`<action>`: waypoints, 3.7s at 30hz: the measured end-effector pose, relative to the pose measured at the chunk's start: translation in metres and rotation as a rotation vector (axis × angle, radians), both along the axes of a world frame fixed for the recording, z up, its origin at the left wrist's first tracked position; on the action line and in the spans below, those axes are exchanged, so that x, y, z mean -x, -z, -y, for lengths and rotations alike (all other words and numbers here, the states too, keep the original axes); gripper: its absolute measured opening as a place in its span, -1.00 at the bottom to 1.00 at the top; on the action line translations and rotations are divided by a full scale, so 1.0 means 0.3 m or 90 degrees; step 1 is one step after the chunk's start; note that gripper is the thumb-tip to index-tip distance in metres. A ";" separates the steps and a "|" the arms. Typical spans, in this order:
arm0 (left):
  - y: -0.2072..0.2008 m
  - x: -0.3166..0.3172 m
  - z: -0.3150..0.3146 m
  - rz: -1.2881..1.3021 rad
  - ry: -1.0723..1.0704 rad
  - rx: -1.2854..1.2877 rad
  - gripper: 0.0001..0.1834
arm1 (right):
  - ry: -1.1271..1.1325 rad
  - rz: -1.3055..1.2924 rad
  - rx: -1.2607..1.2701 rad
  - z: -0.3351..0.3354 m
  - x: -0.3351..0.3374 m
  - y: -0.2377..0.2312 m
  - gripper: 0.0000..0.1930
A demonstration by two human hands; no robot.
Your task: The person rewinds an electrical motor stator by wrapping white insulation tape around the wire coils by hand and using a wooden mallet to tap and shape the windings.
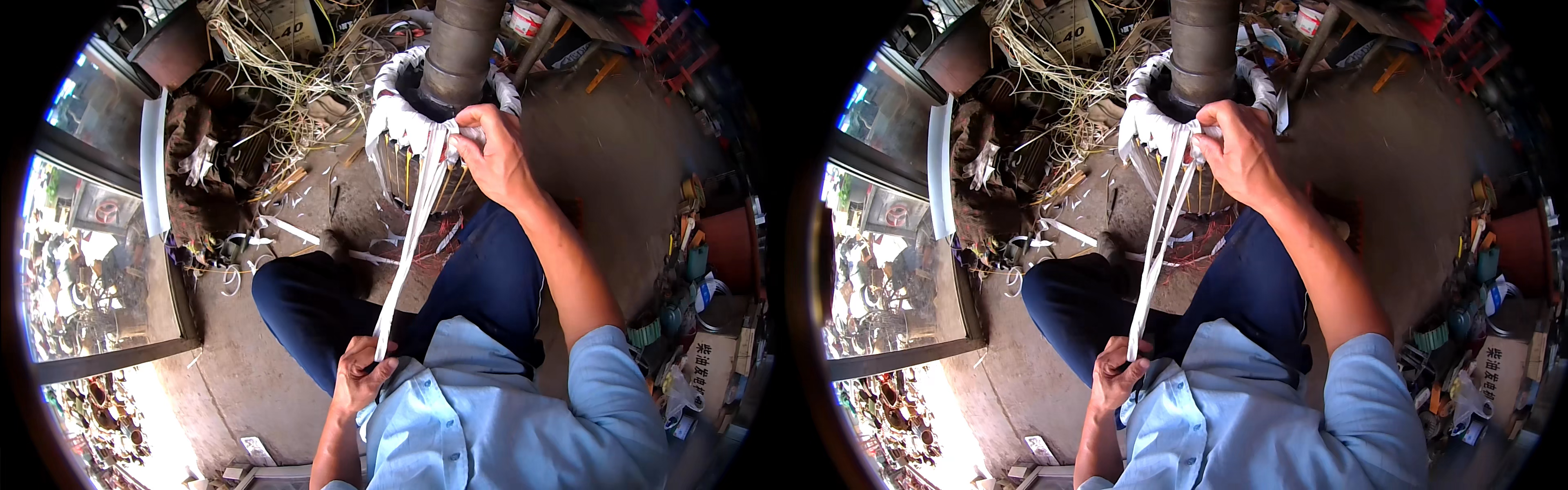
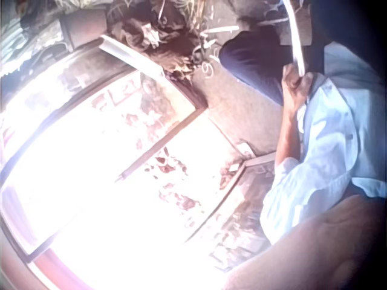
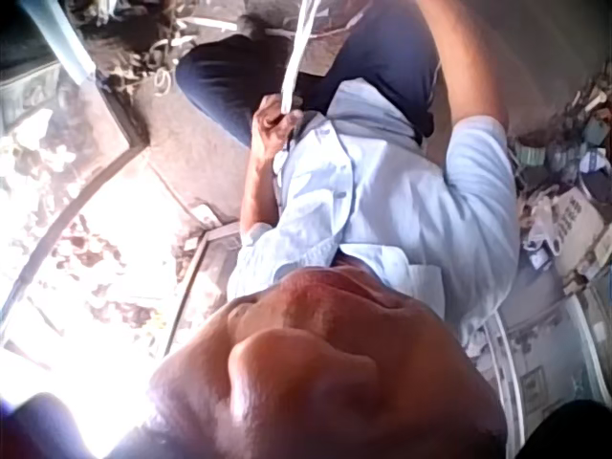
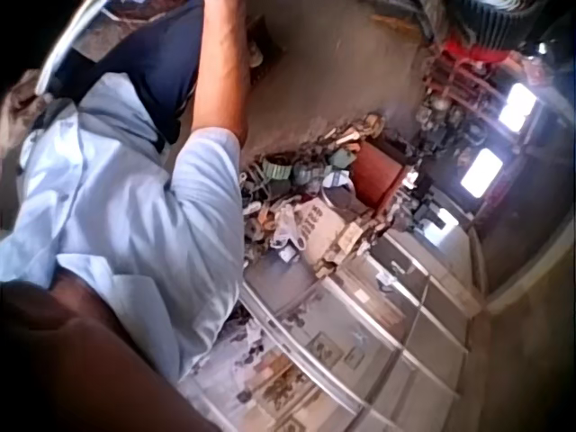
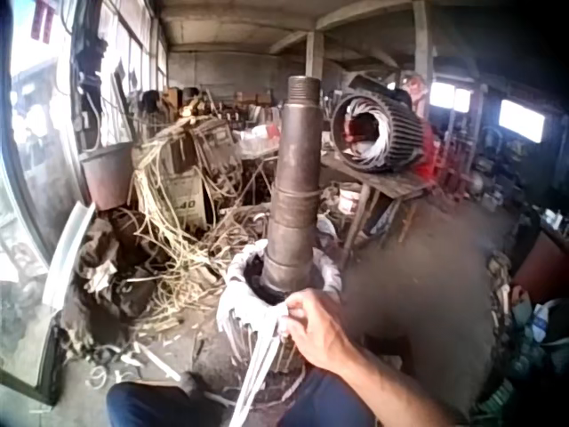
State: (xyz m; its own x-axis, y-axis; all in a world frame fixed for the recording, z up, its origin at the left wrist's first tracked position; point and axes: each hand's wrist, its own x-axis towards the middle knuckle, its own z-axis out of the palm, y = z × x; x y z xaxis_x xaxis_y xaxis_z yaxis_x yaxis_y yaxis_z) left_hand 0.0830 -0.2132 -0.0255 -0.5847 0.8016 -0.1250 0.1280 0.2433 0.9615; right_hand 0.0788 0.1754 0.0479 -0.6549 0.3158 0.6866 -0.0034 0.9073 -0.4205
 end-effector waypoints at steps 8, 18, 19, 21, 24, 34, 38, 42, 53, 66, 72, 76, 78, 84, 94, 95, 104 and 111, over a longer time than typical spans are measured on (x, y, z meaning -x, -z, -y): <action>-0.088 -0.037 0.079 -0.041 -0.018 -0.079 -0.65 | -0.028 0.016 -0.040 -0.003 -0.004 -0.016 -0.82; -0.267 -0.029 0.038 0.175 -0.008 -0.408 -0.44 | 0.011 -0.010 -0.156 0.010 -0.006 0.020 -0.79; -0.246 -0.033 0.040 0.195 -0.048 -0.407 -0.44 | 0.021 -0.050 -0.133 0.031 -0.019 0.028 -0.77; -0.216 -0.041 0.036 0.269 -0.061 -0.440 -0.45 | 0.037 -0.130 -0.088 0.089 -0.053 0.046 -0.72; -0.183 -0.050 0.017 0.313 -0.028 -0.408 -0.47 | -0.031 -0.113 0.070 0.217 -0.123 0.114 -0.68; -0.194 -0.063 -0.034 0.176 0.154 -0.249 -0.61 | -0.224 0.074 0.852 0.295 -0.048 -0.021 -0.65; -0.199 -0.060 -0.056 0.132 0.173 -0.286 -0.59 | -0.280 0.004 0.982 0.259 0.013 -0.110 -0.79; -0.174 -0.031 -0.049 0.335 0.029 -0.413 -0.52 | -0.220 0.056 0.832 0.172 0.089 -0.181 -0.72; -0.212 -0.004 -0.107 0.100 0.106 -0.364 -0.55 | -0.006 0.458 0.354 0.082 0.391 -0.258 -0.76; -0.163 0.358 -0.151 0.399 -0.317 -0.559 -0.57 | 0.074 -0.221 0.156 -0.014 -0.166 0.007 -0.80; -0.013 0.479 -0.168 0.441 -0.294 -0.476 -0.59 | 0.588 0.273 0.276 -0.401 -0.868 0.812 -0.55; 0.032 0.521 -0.164 0.393 -0.301 -0.390 -0.60 | 0.624 0.527 0.426 -0.336 -0.973 1.006 -0.52; 0.026 0.513 -0.176 0.380 -0.323 -0.342 -0.62 | 0.595 0.453 0.496 -0.292 -0.941 1.014 -0.43; -0.009 0.469 -0.205 0.338 -0.342 -0.267 -0.59 | 0.616 0.450 0.567 -0.384 -0.970 1.267 -0.40; 0.032 0.372 -0.179 0.386 -0.266 -0.241 -0.58 | 0.505 0.406 0.417 -0.451 -0.928 0.890 -0.57; 0.045 0.374 -0.175 0.390 -0.263 -0.246 -0.58 | 0.405 0.372 0.464 -0.411 -0.875 0.723 -0.62; 0.054 0.385 -0.186 0.408 -0.217 -0.272 -0.59 | 0.072 0.246 0.116 -0.021 -0.343 -0.322 -0.54; 0.088 0.350 -0.148 0.431 -0.193 -0.291 -0.87 | -0.009 0.319 0.067 -0.026 -0.170 -0.427 -0.57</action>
State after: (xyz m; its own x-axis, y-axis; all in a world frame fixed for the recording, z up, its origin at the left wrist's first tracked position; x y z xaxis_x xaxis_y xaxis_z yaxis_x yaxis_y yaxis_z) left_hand -0.0221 -0.1688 -0.0519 -0.6974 0.6797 -0.2274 -0.5148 -0.2542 0.8187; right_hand 0.1298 0.1832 0.1761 -0.9000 0.3552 0.2526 0.2101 0.8613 -0.4626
